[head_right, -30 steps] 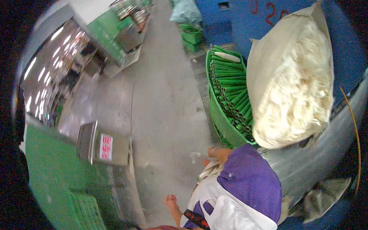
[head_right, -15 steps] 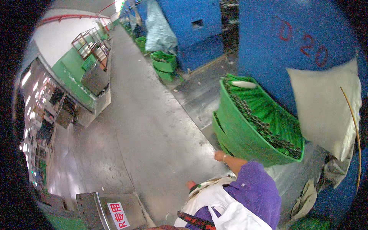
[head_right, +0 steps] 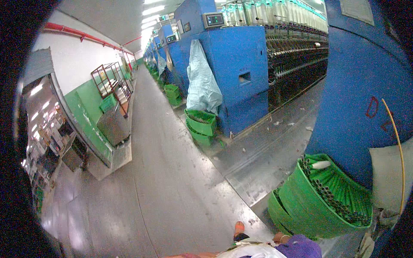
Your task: The person walks along a spinning frame in a textile factory, removes empty bobbins, and installs new ones. They then thread the yarn through guides and tensioners to restart the spinning process.
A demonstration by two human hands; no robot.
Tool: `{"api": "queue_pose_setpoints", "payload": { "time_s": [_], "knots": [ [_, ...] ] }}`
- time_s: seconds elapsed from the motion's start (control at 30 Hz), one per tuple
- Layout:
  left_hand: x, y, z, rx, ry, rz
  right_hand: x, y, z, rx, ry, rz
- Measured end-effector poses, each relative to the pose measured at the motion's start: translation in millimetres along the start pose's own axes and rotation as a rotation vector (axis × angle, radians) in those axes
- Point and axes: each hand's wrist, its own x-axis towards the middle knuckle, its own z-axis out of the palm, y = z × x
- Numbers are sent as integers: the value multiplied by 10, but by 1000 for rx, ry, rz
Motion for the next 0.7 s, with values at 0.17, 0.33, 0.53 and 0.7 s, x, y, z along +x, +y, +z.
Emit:
{"api": "queue_pose_setpoints", "payload": {
  "time_s": [0.17, 0.33, 0.53, 0.7],
  "knots": [
    [854, 828, -77, 396, -522, -112, 832, 160, -1021, -384, 176, -61],
    [1653, 1508, -355, 542, -812, -255, 1373, -435, -2573, -107, 582, 37],
    [2711, 2793, -422, 391, -776, -223, 2011, -838, -4051, 372, 624, 225],
    [3770, 4088, -388, 143, -304, 31, 2296, -584, -4466, 644, 492, 383]
  ]
}}
